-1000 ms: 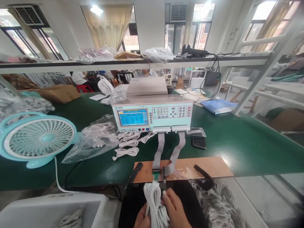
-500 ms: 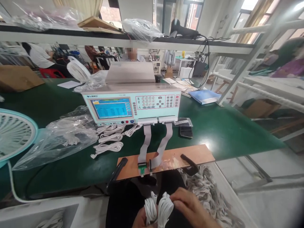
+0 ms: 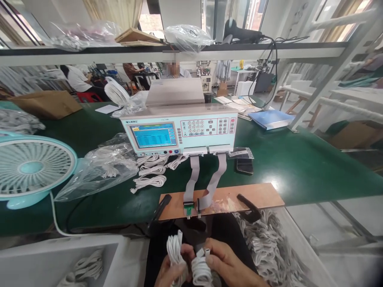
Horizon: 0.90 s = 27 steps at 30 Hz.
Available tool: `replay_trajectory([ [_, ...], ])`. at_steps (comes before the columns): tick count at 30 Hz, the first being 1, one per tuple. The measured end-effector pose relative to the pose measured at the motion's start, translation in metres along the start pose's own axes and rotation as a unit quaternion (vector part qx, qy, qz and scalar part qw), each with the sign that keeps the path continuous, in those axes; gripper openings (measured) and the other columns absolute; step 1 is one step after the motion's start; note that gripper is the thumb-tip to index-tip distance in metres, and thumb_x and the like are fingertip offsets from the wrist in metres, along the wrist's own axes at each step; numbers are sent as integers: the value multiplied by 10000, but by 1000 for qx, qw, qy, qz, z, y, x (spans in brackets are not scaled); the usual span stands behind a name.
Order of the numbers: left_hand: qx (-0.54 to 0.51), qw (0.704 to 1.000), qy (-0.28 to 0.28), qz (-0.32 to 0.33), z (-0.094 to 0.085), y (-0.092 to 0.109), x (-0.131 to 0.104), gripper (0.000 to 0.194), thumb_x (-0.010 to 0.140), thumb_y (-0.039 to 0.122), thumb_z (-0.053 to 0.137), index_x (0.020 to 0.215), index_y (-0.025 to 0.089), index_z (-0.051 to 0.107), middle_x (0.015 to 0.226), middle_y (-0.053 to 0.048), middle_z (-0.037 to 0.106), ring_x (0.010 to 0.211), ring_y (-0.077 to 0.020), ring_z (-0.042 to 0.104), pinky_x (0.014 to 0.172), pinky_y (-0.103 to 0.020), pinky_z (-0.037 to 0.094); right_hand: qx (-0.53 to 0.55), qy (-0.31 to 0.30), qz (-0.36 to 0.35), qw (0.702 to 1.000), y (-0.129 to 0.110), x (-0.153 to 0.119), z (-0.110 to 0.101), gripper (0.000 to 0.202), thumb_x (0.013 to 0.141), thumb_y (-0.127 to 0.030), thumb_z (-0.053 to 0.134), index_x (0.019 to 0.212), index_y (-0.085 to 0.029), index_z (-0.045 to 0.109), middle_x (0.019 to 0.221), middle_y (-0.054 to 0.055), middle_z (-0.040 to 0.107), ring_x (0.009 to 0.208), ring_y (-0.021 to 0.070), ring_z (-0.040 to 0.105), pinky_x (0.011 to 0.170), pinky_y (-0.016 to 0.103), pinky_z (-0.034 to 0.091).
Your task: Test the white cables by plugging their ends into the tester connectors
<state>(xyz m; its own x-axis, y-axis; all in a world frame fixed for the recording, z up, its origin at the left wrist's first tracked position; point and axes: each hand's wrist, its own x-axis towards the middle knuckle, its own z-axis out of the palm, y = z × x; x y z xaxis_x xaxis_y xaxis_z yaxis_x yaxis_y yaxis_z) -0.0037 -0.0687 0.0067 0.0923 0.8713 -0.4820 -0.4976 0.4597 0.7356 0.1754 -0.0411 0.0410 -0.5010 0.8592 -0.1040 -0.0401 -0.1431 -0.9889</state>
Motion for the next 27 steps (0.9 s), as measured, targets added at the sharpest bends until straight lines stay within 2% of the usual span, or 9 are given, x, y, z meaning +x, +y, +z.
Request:
replay_trajectory([
  [4,18,999,36,-14,6,14,11,307,522,360,760,699,132,657,567,-23,611,512,-142,538,505,-247,410,-115,18,-60,991,-4,9,4,315,832,-473,485,767,-195,618,751,34,552,710,183,474,712,269,390],
  [7,39,997,51,-32,15,17,20,306,437,300,808,620,121,641,507,1,588,500,-131,539,525,-239,418,-136,62,-80,985,2,19,6,287,852,-423,474,733,-192,595,716,23,533,676,172,458,659,255,386],
  [11,84,996,21,-14,24,14,32,300,396,278,814,553,99,630,406,26,521,373,-83,446,395,-200,329,-99,147,-44,983,18,37,7,317,864,-388,465,648,-167,537,640,-4,493,616,148,444,570,226,353],
  [14,49,996,71,5,30,12,38,281,444,282,796,578,100,631,408,17,544,367,-93,466,377,-198,347,-39,183,-21,982,29,50,6,336,820,-427,520,628,-152,533,583,-16,460,567,136,419,525,223,331],
  [17,-29,992,121,-13,32,10,40,271,499,290,770,653,117,629,440,3,590,376,-120,518,375,-210,390,1,193,-8,981,36,57,6,333,792,-434,551,637,-139,554,559,-21,447,536,125,395,501,225,309],
  [21,-60,992,106,-32,30,10,40,290,485,316,774,629,114,622,410,8,565,334,-121,512,342,-207,381,12,199,-4,980,38,60,6,346,771,-453,566,622,-140,563,540,-25,442,515,119,388,492,227,304],
  [27,-5,992,118,41,24,0,46,349,438,362,801,601,116,614,406,5,563,354,-118,497,365,-214,390,19,208,0,978,35,61,5,354,748,-457,587,593,-142,552,521,-22,469,504,119,395,490,225,303],
])
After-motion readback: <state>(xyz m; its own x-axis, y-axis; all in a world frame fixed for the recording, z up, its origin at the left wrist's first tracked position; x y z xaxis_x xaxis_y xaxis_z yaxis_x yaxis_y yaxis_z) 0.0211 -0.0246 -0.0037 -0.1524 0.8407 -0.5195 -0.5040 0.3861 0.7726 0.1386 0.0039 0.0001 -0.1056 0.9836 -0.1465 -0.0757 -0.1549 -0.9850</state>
